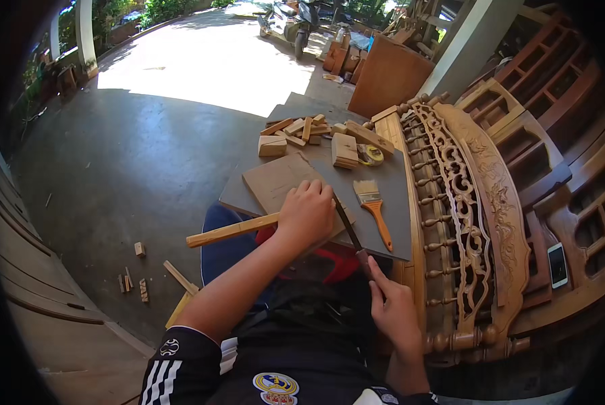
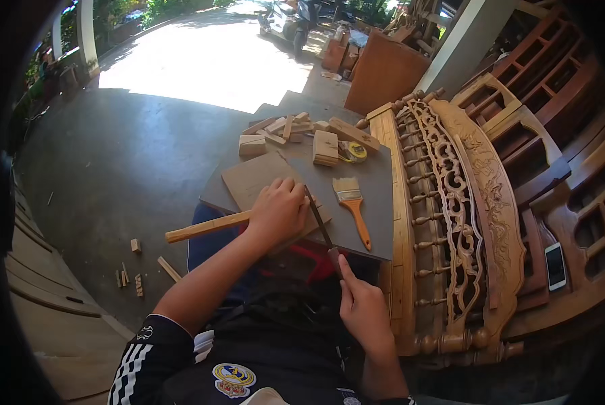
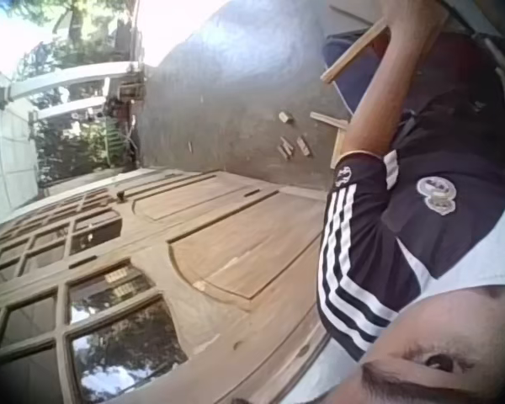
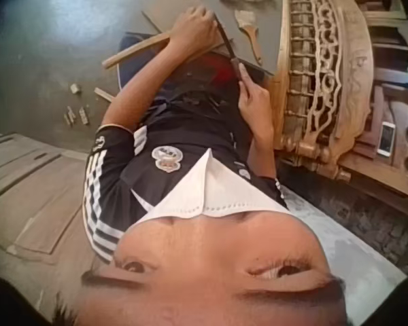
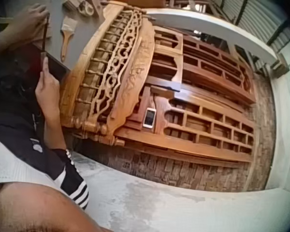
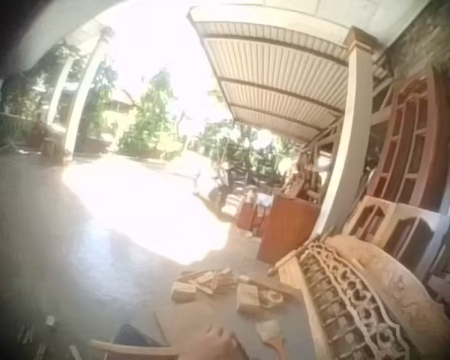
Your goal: Sawing a small piece of wood into multiple sections using a hand saw on a workbench.
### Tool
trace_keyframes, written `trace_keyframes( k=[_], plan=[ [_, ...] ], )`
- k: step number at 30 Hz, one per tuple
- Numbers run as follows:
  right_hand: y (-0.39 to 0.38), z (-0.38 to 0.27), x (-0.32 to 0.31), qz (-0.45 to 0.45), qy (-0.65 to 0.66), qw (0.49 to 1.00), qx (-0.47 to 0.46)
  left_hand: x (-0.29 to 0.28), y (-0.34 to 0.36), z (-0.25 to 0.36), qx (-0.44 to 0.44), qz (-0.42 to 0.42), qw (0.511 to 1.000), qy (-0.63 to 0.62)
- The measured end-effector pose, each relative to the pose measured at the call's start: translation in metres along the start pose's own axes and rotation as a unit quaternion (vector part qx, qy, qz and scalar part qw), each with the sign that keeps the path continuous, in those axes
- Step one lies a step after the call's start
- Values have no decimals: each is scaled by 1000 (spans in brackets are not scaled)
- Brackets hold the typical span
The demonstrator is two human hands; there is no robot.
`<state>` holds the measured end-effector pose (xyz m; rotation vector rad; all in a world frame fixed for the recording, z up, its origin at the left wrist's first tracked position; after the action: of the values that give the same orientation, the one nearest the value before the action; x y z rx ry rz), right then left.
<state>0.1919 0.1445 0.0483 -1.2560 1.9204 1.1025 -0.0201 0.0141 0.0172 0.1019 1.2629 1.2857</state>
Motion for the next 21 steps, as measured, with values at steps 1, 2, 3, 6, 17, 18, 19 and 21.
trace_keyframes(
  k=[1, 2, 3, 6, 17, 18, 19, 21],
  plan=[
    [8, -1, -3, 2, 1, 1000, -10, 0, 1, 3, 1, 3, 1000, 0],
    [18, -3, -6, 4, 3, 1000, -21, 0, 2, 7, 2, 6, 1000, 1],
    [31, -20, 29, 27, 18, 999, 1, -10, 2, -19, 32, -12, 999, 4],
    [73, -3, 46, 23, 22, 999, -22, -4, 2, -3, 25, -38, 999, -15],
    [-9, -10, 7, 1, 14, 999, 46, -4, -1, -6, 2, 2, 1000, 8],
    [-9, -10, 6, 0, 12, 999, 46, -4, 0, -6, 1, 3, 1000, 6],
    [-8, -9, 5, 3, 11, 999, 45, -4, 0, -7, 6, 0, 1000, 4],
    [5, -6, 11, 8, 10, 999, 46, -4, 1, -7, 14, -3, 1000, 1]
  ],
)
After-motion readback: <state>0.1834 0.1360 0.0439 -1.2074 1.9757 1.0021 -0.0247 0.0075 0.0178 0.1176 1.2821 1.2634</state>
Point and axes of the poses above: each hand's wrist, its own y-axis towards the middle knuckle, its own x-axis out of the palm, z = x × y, the point moved 3 cm from there along y, towards the middle knuckle, and after that the axes turned 8 degrees about z, right-handed, at the moved point
